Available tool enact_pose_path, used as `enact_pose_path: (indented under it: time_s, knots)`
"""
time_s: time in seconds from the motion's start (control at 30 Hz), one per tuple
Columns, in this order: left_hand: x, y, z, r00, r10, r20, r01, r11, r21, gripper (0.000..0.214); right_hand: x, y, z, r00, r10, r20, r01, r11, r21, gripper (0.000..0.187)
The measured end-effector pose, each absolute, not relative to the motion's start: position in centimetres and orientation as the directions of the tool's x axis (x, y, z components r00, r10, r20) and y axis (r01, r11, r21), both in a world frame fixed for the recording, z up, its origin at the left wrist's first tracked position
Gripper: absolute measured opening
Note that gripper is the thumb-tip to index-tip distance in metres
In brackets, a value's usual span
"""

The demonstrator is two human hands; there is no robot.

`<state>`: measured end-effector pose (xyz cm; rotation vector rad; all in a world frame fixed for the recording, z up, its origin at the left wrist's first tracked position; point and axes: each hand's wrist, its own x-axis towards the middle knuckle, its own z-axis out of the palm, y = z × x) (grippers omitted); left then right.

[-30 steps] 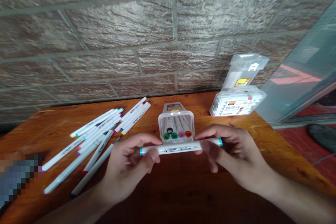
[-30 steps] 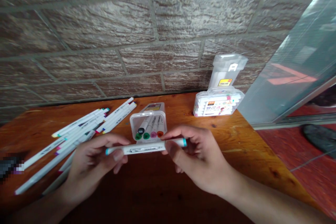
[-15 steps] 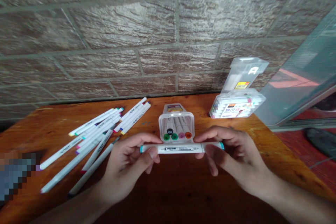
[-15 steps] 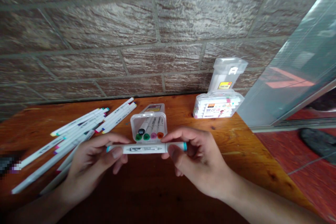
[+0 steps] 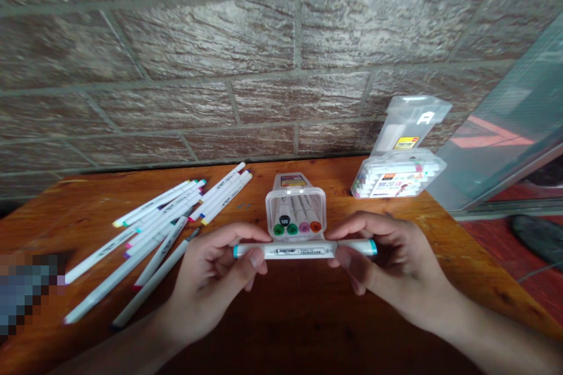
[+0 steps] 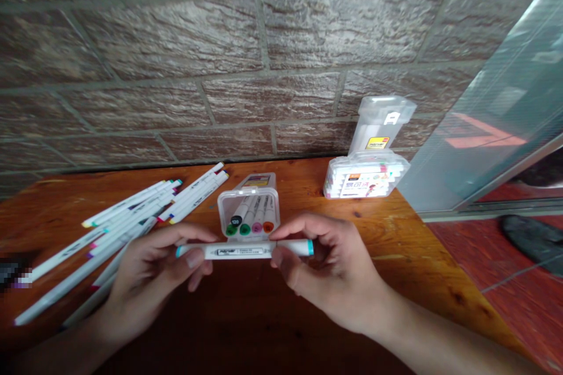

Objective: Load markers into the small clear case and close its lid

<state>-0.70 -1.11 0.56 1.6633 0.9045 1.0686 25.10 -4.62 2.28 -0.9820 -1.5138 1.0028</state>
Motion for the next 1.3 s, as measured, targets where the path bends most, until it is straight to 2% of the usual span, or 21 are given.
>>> enact_pose_path:
  time_s: [0.13,0.27,0.4,0.77,0.93,1.3]
  knots:
    - [-0.49,-1.15,0.74,0.336,0.906,0.257,0.123,-0.313,0.942,0.009,25.16,-4.68,2.0,-0.133,0.953,0.272,0.078,0.284,-0.956,0.004]
    - [-0.22,-1.4,1.02,0.33,0.905,0.27,0.127,-0.326,0.937,0.009,25.24,-4.69,1.76,-0.138,0.967,0.214,0.025,0.22,-0.975,0.012]
    - [-0.09,-1.51,1.18,0.329,0.901,0.281,0.117,-0.335,0.935,0.008,25.15,-4.58,1.97,-0.143,0.962,0.233,0.008,0.236,-0.972,0.011]
    - [-0.42,-1.59,0.8,0.347,0.895,0.282,0.109,-0.337,0.935,0.008,25.24,-4.77,2.07,-0.126,0.964,0.235,0.111,0.249,-0.962,0.009]
    - [-0.29,-1.52,1.08,0.348,0.882,0.317,0.093,-0.37,0.924,0.01,25.13,-4.78,2.09,-0.116,0.96,0.256,0.13,0.27,-0.954,0.001]
    - [-0.32,-1.49,0.8,0.335,0.902,0.272,0.094,-0.319,0.943,0.008,25.34,-4.94,2.24,-0.142,0.96,0.24,0.101,0.255,-0.962,0.006]
